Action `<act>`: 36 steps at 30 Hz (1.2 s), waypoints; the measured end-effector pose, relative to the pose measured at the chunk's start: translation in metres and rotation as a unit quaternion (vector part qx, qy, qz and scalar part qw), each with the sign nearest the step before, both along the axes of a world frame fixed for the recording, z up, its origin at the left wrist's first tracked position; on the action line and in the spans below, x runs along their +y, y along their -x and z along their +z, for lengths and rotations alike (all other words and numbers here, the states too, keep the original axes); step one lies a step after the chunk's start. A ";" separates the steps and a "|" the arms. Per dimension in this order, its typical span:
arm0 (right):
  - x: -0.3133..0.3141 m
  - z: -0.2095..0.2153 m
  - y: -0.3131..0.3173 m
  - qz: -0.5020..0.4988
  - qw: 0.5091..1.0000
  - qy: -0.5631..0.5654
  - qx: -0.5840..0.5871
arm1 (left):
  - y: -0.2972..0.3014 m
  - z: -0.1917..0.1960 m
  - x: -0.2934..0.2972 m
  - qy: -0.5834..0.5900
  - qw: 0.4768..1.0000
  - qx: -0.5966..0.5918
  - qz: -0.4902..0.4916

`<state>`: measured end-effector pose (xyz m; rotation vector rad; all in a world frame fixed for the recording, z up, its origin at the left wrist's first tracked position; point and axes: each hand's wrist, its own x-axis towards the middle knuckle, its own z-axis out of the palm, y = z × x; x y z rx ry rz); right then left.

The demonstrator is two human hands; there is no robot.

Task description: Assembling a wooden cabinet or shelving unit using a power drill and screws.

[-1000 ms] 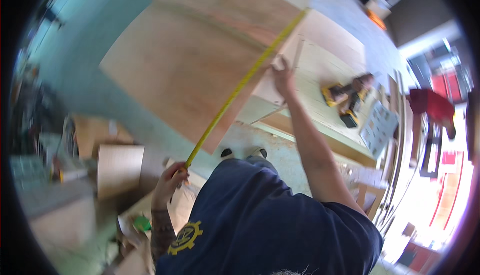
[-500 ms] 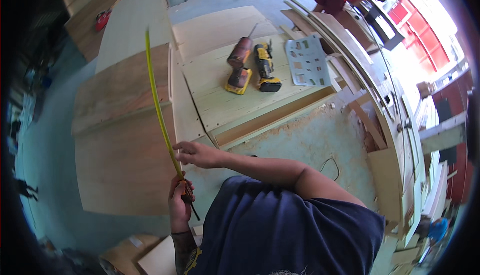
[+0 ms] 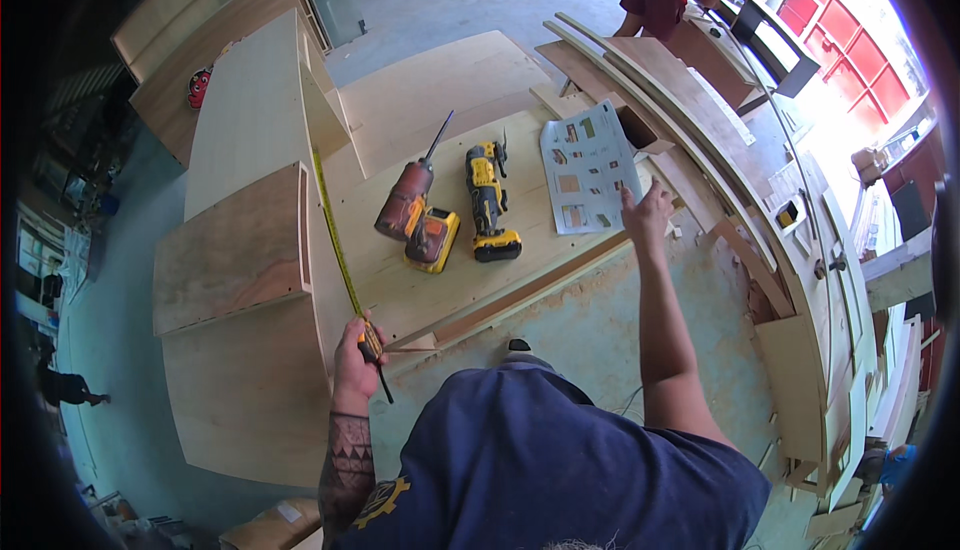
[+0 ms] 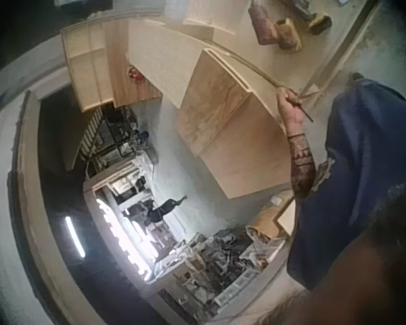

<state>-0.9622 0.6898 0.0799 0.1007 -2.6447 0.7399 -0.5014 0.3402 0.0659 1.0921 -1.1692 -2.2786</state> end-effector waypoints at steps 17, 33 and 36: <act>0.084 -0.053 0.108 0.131 0.964 -0.060 -0.222 | 0.154 -0.038 -0.049 0.406 0.885 -0.227 -0.030; 0.110 -0.032 0.070 0.103 0.992 -0.020 -0.063 | 0.135 -0.072 -0.023 0.566 0.777 -0.275 -0.013; 0.108 -0.041 0.069 0.115 0.992 -0.024 -0.036 | 0.126 -0.076 -0.021 0.562 0.764 -0.316 -0.023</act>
